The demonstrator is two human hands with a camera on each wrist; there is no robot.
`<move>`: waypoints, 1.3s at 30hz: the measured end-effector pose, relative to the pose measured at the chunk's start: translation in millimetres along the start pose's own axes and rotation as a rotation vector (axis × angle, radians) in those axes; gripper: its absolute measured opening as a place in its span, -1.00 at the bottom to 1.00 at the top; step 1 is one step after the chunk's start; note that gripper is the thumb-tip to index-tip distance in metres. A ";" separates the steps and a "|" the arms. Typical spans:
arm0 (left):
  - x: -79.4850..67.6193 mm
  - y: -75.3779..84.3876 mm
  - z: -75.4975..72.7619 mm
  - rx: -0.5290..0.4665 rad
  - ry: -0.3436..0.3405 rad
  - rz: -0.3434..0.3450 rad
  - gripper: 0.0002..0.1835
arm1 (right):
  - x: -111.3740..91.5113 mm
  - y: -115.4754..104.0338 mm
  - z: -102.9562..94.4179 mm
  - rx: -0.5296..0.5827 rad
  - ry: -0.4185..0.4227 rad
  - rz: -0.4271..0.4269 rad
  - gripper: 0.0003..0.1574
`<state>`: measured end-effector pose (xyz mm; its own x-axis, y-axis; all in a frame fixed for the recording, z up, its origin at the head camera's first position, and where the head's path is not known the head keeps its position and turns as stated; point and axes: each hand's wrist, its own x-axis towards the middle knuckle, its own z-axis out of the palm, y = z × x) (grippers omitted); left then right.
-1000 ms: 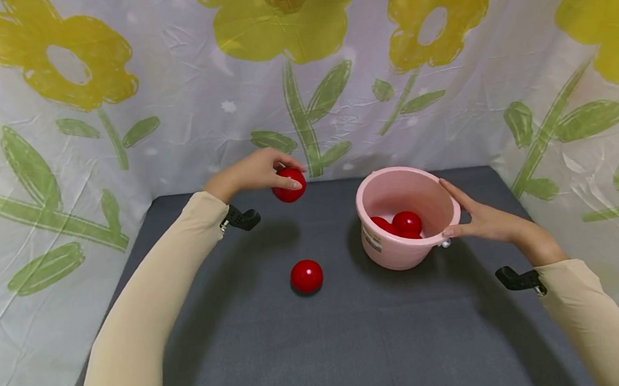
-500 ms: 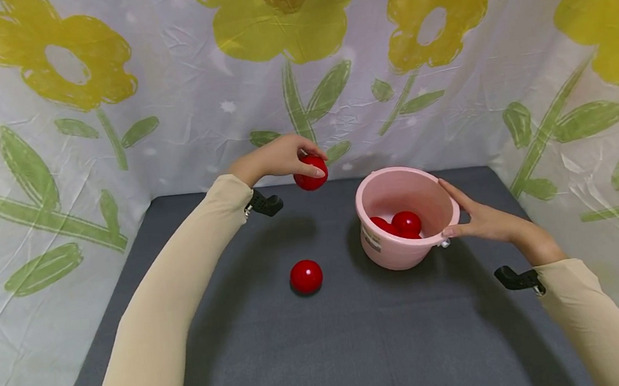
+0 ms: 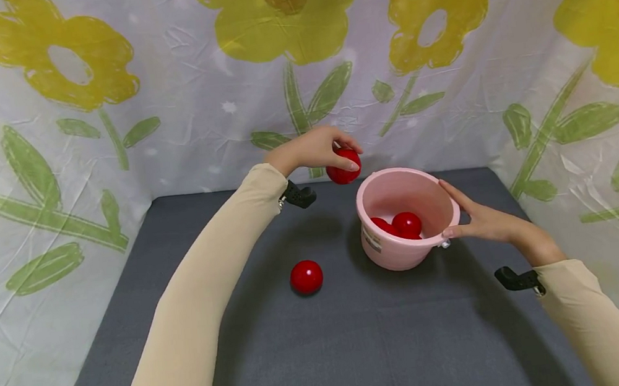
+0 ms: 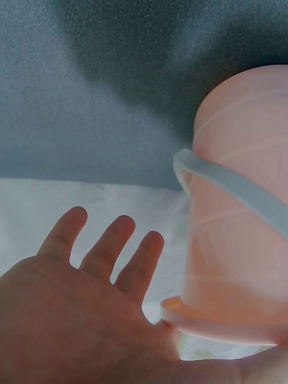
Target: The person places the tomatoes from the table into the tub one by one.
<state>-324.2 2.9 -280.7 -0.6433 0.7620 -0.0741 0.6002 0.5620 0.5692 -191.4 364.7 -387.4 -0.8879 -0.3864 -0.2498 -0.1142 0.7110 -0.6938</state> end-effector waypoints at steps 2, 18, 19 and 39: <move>5.4 4.2 1.2 -0.003 -0.007 0.007 -0.59 | 0.2 -0.6 -0.2 0.004 -0.002 -0.003 0.41; 35.8 36.1 17.7 -0.057 -0.043 -0.006 -0.59 | 0.4 0.1 -3.0 -0.006 -0.001 0.013 0.40; 38.1 38.1 19.3 -0.060 -0.049 -0.005 -0.59 | 0.5 0.2 -3.2 -0.005 0.001 0.016 0.40; 72.0 49.4 51.5 -0.106 -0.081 0.022 -0.55 | 1.2 0.4 -3.4 0.007 -0.008 0.028 0.39</move>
<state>-316.4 102.0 -300.1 -0.5876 0.7996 -0.1240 0.5571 0.5109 0.6547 -194.0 366.6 -385.7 -0.8871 -0.3713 -0.2742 -0.0868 0.7177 -0.6910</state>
